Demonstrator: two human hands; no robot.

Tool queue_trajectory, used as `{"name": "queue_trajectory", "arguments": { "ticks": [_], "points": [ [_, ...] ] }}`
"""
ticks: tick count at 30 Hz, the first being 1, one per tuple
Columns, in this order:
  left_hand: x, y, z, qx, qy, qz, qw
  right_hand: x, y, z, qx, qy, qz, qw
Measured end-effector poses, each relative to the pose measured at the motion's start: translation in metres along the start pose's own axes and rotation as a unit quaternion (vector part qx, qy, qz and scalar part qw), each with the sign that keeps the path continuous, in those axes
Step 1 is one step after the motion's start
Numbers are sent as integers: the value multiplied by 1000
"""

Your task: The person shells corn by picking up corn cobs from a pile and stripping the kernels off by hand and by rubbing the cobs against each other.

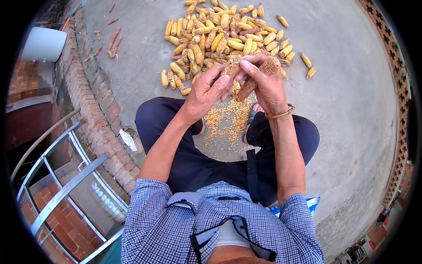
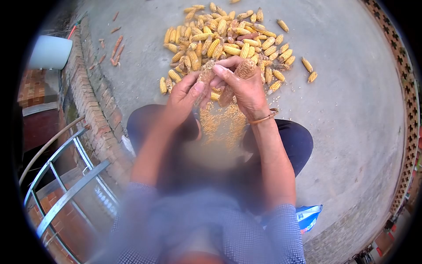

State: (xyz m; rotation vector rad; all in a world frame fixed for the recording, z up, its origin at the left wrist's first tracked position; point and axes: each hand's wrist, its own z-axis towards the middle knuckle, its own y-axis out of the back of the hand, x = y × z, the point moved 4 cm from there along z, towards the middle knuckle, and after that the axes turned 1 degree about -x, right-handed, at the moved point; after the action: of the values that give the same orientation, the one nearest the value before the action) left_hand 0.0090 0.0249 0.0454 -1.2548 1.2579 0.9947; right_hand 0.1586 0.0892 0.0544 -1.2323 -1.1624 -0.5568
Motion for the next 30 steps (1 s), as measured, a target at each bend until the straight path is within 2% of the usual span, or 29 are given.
{"name": "queue_trajectory", "arguments": {
  "ticks": [5,8,14,20,23,25,26,27,28,29,30],
  "points": [
    [2,-2,-3,75,57,-179,979,2,-3,-3,8,24,4,1000],
    [-1,-5,-4,65,61,-175,980,5,-3,-5,12,24,-11,1000],
    [-3,-6,-5,112,62,-265,956,3,-2,-7,1,21,-10,1000],
    [-6,-6,-5,100,67,-248,961,4,-3,-7,9,13,-13,1000],
    [-1,-5,-2,64,40,-165,983,2,-4,-5,-15,19,-57,998],
    [5,-3,1,-17,0,55,998,0,-4,-4,-33,47,-98,994],
    [7,-2,2,-58,-20,163,985,-3,-5,-4,-38,70,-117,990],
    [5,-4,3,-87,-99,254,958,-5,-8,-4,-42,94,-135,986],
    [3,-7,3,-115,-176,342,916,-6,-11,-5,-74,103,-142,982],
    [0,-11,2,-141,-250,424,859,-9,-12,-6,-92,72,-132,984],
    [-4,-15,0,-122,-219,457,854,-13,-12,-7,-110,40,-122,986]
  ]
}}
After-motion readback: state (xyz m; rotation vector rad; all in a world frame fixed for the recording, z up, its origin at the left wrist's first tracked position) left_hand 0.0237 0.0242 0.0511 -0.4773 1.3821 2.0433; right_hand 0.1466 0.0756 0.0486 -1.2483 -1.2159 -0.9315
